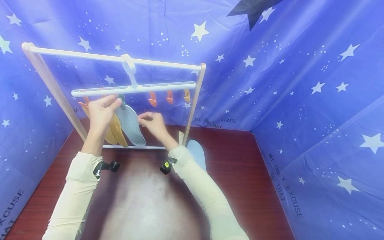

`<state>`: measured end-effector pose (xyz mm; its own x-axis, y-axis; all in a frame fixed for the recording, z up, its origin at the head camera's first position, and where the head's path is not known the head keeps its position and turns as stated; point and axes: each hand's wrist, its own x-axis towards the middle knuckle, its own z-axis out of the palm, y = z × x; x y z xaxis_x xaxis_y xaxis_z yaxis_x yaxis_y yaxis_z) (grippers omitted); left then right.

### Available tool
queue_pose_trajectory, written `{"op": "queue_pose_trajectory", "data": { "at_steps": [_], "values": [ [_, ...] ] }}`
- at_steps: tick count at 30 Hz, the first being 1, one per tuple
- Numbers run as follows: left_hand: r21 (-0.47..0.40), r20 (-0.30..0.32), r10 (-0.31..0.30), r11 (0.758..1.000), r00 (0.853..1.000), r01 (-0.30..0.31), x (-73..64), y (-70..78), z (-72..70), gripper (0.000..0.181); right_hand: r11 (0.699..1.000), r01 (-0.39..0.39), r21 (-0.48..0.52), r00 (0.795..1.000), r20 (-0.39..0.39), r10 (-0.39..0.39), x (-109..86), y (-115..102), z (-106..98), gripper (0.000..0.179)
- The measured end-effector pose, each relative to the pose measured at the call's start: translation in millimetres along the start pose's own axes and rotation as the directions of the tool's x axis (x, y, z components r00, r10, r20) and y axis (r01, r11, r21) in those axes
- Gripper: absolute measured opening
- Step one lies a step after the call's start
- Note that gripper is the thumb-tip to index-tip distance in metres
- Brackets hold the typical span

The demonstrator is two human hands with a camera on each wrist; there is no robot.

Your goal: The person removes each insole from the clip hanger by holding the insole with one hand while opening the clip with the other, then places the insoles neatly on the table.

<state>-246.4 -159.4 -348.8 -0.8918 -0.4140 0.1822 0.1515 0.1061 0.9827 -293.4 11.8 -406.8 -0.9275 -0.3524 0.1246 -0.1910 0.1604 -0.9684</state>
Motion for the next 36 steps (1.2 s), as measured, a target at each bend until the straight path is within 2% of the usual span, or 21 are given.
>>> {"op": "queue_pose_trajectory", "data": {
  "at_steps": [8, 17, 36],
  "values": [
    [0.001, -0.008, 0.005, 1.000, 1.000, -0.005, -0.4, 0.5, -0.4, 0.035, 1.000, -0.004, 0.001, 1.000, -0.002, 0.004, -0.9, 0.3, 0.2, 0.017],
    [0.034, -0.005, -0.026, 0.999, 1.000, 0.026, -0.7, 4.4, -2.1, 0.036, 1.000, -0.004, 0.008, 1.000, 0.002, 0.004, -2.6, -0.8, 0.6, 0.018],
    [0.038, -0.016, -0.027, 0.999, 1.000, 0.027, -0.1, 5.4, -0.3, 0.035, 1.000, 0.002, 0.010, 1.000, -0.007, -0.002, -2.8, -1.2, -0.5, 0.017]
  ]
}}
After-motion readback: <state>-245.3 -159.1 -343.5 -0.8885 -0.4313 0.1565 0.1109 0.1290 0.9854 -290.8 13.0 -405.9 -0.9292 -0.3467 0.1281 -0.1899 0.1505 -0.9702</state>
